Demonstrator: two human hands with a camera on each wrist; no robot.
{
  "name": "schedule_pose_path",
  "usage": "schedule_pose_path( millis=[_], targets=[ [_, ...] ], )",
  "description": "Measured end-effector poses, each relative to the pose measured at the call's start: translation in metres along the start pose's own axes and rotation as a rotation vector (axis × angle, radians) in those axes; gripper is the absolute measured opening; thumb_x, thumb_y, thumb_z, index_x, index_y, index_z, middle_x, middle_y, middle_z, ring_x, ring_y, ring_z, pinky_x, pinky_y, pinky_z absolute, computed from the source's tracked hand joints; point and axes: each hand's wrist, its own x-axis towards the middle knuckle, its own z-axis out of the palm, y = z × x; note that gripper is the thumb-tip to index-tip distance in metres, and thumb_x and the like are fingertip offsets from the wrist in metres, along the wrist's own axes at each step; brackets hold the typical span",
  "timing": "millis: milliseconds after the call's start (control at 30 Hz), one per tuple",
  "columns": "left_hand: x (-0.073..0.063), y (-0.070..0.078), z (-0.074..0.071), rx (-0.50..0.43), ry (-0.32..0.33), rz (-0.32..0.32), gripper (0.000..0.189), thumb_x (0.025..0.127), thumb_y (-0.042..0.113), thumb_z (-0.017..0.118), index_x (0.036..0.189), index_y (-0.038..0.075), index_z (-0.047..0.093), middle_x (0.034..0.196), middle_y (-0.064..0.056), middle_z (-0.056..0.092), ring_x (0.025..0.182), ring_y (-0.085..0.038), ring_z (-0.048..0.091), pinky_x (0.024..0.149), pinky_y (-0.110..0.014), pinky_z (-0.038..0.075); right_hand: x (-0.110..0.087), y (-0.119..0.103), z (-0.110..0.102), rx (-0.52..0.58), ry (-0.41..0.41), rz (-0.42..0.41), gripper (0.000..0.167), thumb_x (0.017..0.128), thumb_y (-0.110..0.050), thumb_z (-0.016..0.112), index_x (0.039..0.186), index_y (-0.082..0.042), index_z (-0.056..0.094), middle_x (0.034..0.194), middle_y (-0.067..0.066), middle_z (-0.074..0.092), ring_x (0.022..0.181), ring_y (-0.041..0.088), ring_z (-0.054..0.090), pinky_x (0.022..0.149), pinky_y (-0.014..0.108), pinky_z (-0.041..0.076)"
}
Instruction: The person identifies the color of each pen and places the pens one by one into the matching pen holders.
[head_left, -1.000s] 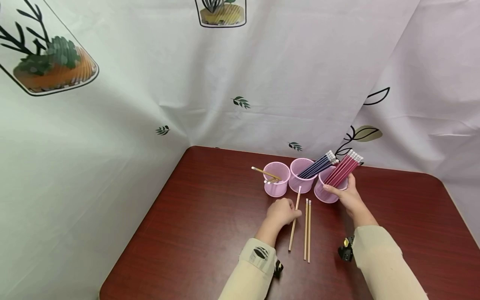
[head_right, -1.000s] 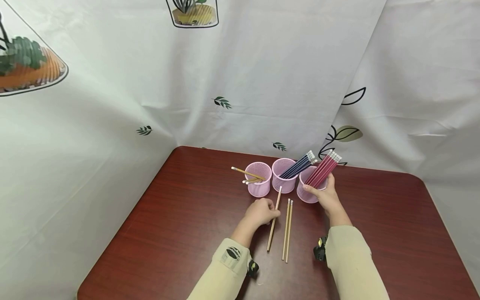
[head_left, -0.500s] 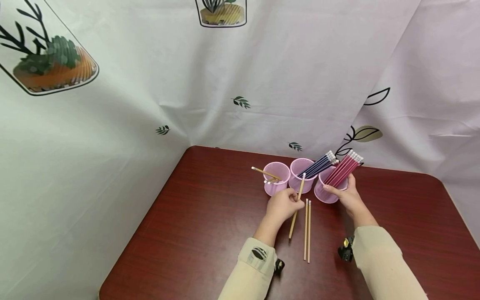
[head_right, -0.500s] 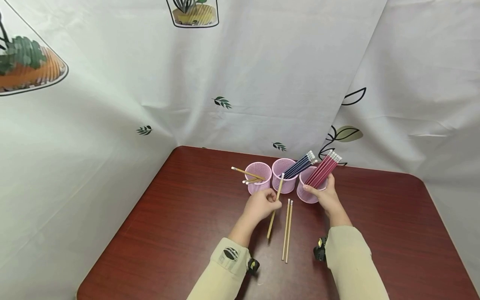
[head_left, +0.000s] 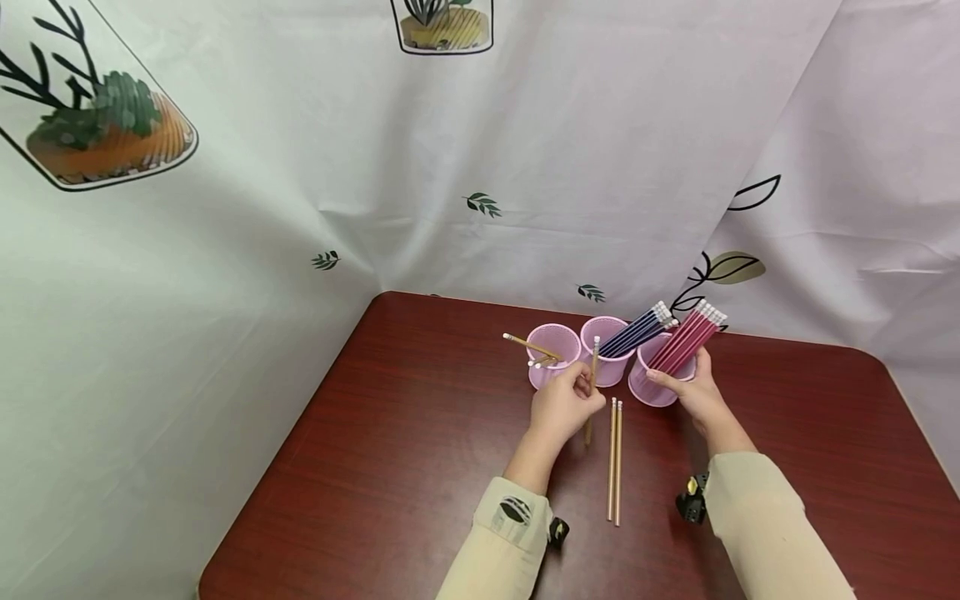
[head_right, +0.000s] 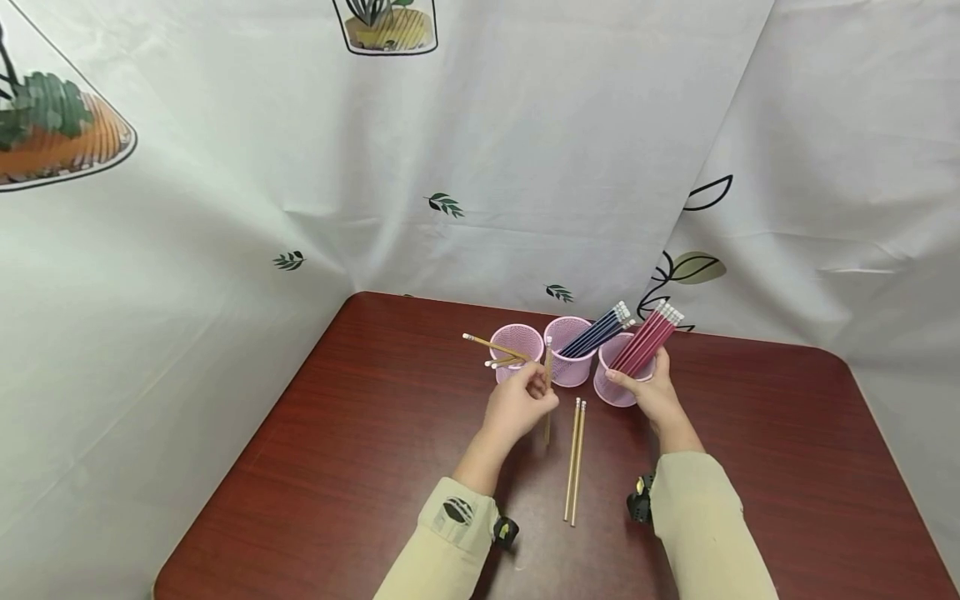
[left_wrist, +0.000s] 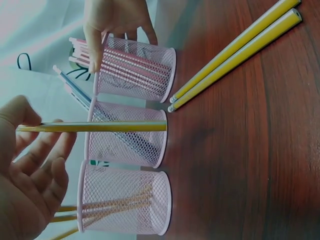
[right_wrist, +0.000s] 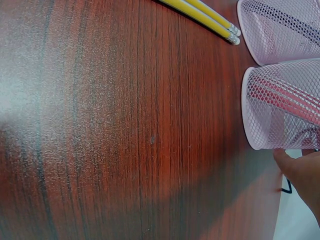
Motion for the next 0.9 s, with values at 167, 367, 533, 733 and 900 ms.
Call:
schedule_pose_path(
  millis=[167,367,533,733,900],
  targets=[
    [-0.002,-0.007,-0.008,-0.032,0.127,0.034,0.007,0.075,0.021,0.062,0.080,0.018,0.065,0.068,0.012,0.061,0.060,0.004,0.054,0.054,-0.015,0.041,-0.001,-0.002,0.000,0.004,-0.001,0.000,0.094,0.082,-0.015,0.071,0.145,-0.012,0.001,0.144,0.021,0.018,0.129,0.032,0.020,0.108,0.043,0.015],
    [-0.001,-0.018,-0.019,-0.173,0.242,0.050,0.012,0.081,0.019,0.066,0.086,0.009,0.071,0.074,0.002,0.069,0.066,-0.006,0.063,0.062,-0.024,0.050,-0.001,-0.005,-0.001,0.007,-0.012,0.009,0.092,0.084,-0.009,0.067,0.145,-0.011,-0.002,0.145,0.023,0.016,0.130,0.036,0.018,0.108,0.047,0.014],
    [0.002,-0.026,-0.027,-0.202,0.342,0.073,0.014,0.082,0.019,0.069,0.089,0.007,0.073,0.080,-0.002,0.069,0.068,-0.015,0.062,0.060,-0.025,0.048,0.000,-0.005,-0.002,0.013,-0.020,0.020,0.093,0.084,-0.008,0.066,0.145,-0.011,-0.003,0.145,0.023,0.015,0.130,0.036,0.017,0.108,0.048,0.014],
    [0.008,-0.034,-0.029,-0.342,0.474,0.166,0.014,0.083,0.012,0.069,0.090,0.001,0.072,0.079,-0.006,0.066,0.061,-0.016,0.054,0.052,-0.023,0.043,-0.002,-0.006,-0.001,0.005,-0.016,0.004,0.092,0.084,-0.010,0.067,0.146,-0.013,-0.002,0.145,0.021,0.017,0.130,0.033,0.019,0.108,0.045,0.015],
    [0.008,-0.025,-0.038,-0.427,0.560,0.195,0.013,0.083,0.004,0.068,0.091,-0.006,0.069,0.082,-0.014,0.066,0.062,-0.018,0.053,0.054,-0.025,0.044,-0.001,-0.004,-0.001,0.000,-0.009,0.002,0.092,0.084,-0.010,0.067,0.145,-0.013,-0.001,0.145,0.020,0.018,0.130,0.033,0.020,0.108,0.045,0.015]
  ],
)
